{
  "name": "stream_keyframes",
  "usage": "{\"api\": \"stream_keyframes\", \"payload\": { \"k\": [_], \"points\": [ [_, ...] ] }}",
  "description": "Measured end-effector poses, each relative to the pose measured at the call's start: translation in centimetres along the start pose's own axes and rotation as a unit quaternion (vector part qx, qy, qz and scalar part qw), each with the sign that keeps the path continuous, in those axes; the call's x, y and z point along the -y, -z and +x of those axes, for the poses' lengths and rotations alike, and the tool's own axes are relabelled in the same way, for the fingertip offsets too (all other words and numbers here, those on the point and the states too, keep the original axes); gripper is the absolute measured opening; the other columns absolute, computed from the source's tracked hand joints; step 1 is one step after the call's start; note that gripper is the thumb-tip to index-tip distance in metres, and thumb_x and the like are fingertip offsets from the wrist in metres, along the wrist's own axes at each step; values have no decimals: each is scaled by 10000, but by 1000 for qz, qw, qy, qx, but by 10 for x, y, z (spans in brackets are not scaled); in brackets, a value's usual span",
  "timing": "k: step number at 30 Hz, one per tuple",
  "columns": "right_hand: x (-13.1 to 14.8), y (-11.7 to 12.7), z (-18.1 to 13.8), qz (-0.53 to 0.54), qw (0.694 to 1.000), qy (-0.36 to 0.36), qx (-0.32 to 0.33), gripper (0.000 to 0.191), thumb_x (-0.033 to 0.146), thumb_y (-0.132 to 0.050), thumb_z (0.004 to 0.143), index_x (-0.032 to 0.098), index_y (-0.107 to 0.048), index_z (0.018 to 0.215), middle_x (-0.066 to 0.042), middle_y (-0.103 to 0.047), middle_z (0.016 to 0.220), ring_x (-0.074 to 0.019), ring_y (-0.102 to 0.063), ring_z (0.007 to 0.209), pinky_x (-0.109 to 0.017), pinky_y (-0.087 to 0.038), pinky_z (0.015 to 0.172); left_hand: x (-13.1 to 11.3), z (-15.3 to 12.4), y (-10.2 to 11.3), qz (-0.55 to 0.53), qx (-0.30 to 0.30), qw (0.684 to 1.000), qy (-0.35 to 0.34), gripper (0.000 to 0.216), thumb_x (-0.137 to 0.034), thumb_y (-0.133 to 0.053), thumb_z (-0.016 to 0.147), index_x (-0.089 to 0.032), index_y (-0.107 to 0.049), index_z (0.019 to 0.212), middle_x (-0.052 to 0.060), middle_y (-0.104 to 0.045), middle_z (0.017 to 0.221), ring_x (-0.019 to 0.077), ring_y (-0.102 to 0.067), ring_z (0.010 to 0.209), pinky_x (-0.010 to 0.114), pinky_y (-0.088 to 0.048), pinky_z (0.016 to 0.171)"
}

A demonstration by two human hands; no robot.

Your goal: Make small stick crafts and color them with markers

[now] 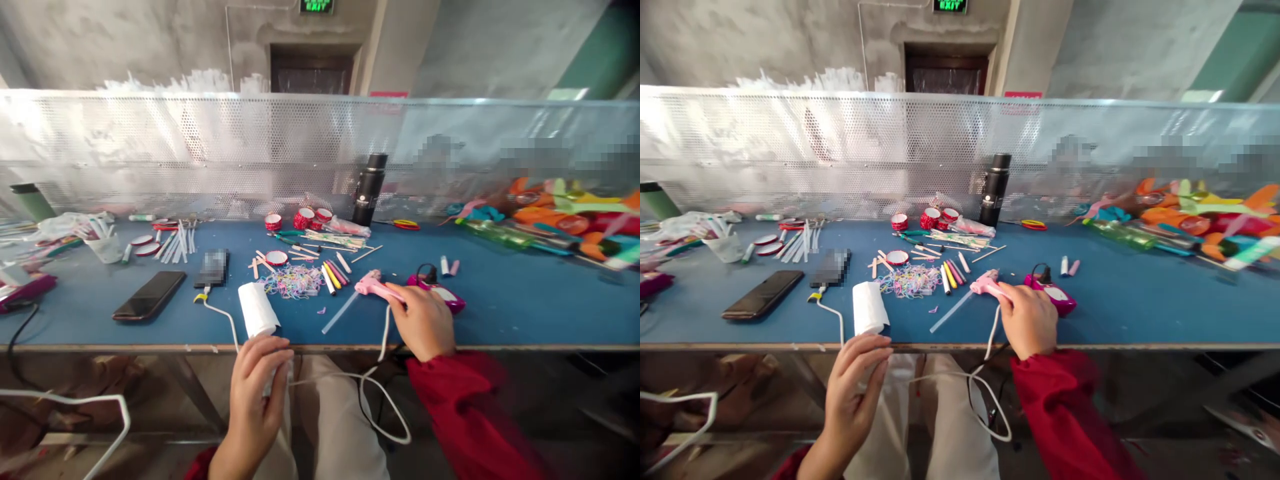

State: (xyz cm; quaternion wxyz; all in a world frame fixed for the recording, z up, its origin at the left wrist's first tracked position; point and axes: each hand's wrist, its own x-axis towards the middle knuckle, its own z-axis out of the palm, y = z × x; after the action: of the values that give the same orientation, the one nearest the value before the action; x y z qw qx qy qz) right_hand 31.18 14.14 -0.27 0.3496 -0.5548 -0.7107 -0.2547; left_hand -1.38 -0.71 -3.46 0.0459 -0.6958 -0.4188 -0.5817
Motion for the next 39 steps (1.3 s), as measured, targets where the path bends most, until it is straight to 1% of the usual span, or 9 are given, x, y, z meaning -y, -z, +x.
{"api": "stream_keyframes", "payload": {
  "k": [4, 9, 16, 20, 23, 27, 32, 36, 39],
  "points": [
    [10, 18, 2, 12, 997, 15, -70, 392, 410, -581, 1034, 124, -762, 1232, -174, -765, 1171, -322, -693, 1080, -470, -505, 985, -2, -3, 8, 1, -9, 999, -46, 320, 3, -609, 914, -201, -719, 1135, 79, -755, 1114, 228, -684, 1111, 384, -585, 959],
    [56, 54, -11, 80, 985, 17, -152, 298, 298, -631, 1026, 150, -723, 1267, -177, -739, 1220, -327, -680, 1161, -490, -470, 1059, 7, -6, 16, 63, -39, 997, -25, 330, 17, -637, 900, -208, -723, 1125, 83, -740, 1155, 240, -657, 1136, 417, -565, 981],
    [160, 52, -36, 218, 971, 92, -39, 300, 275, -600, 1044, 190, -632, 1329, -137, -696, 1187, -281, -661, 1077, -453, -486, 970, 23, 1, 33, 87, -66, 994, -17, 346, 26, -614, 903, -212, -718, 1131, 78, -730, 1164, 245, -635, 1154, 432, -548, 986],
    [216, 38, -27, 212, 973, 87, 22, 394, 381, -605, 1039, 191, -607, 1384, -147, -668, 1247, -306, -634, 1131, -480, -468, 982, 23, 10, 39, 84, -64, 994, -21, 342, 26, -604, 897, -208, -718, 1119, 87, -718, 1172, 249, -617, 1169, 428, -544, 986],
    [241, 28, -18, 189, 976, 75, 79, 424, 359, -630, 994, 186, -612, 1381, -138, -686, 1203, -312, -642, 1082, -484, -464, 946, 18, 20, 38, 63, -55, 996, -24, 324, 24, -592, 890, -194, -711, 1098, 104, -707, 1178, 250, -611, 1165, 416, -554, 971],
    [236, 17, -11, 181, 973, 87, 117, 434, 204, -567, 958, 209, -587, 1392, -85, -724, 1072, -274, -657, 961, -465, -465, 908, 15, 36, 35, 33, -37, 998, -45, 298, 0, -563, 890, -189, -706, 1071, 123, -703, 1193, 261, -612, 1167, 422, -570, 954],
    [188, 6, -7, 209, 967, 145, 12, 541, 151, -456, 957, 222, -496, 1492, -119, -690, 1319, -293, -633, 1224, -500, -443, 1053, 14, 57, 28, -4, -34, 998, -46, 279, -54, -552, 920, -211, -692, 1103, 118, -710, 1186, 257, -624, 1142, 430, -572, 957],
    [167, -2, -6, 197, 966, 165, -10, 451, 234, -494, 991, 220, -547, 1439, -125, -706, 1315, -306, -652, 1227, -493, -439, 1042, 14, 73, 8, 40, 46, 998, 5, 242, -126, -533, 981, -209, -698, 1137, 121, -722, 1179, 254, -640, 1096, 438, -558, 960],
    [167, -1, -5, 205, 957, 204, 8, 353, 185, -466, 984, 226, -612, 1303, -95, -752, 1213, -273, -695, 1137, -470, -418, 1035, 22, 77, -11, 138, 122, 982, 47, 165, -190, -545, 1016, -217, -706, 1037, 75, -720, 980, 226, -629, 903, 390, -549, 831]
  ]
}}
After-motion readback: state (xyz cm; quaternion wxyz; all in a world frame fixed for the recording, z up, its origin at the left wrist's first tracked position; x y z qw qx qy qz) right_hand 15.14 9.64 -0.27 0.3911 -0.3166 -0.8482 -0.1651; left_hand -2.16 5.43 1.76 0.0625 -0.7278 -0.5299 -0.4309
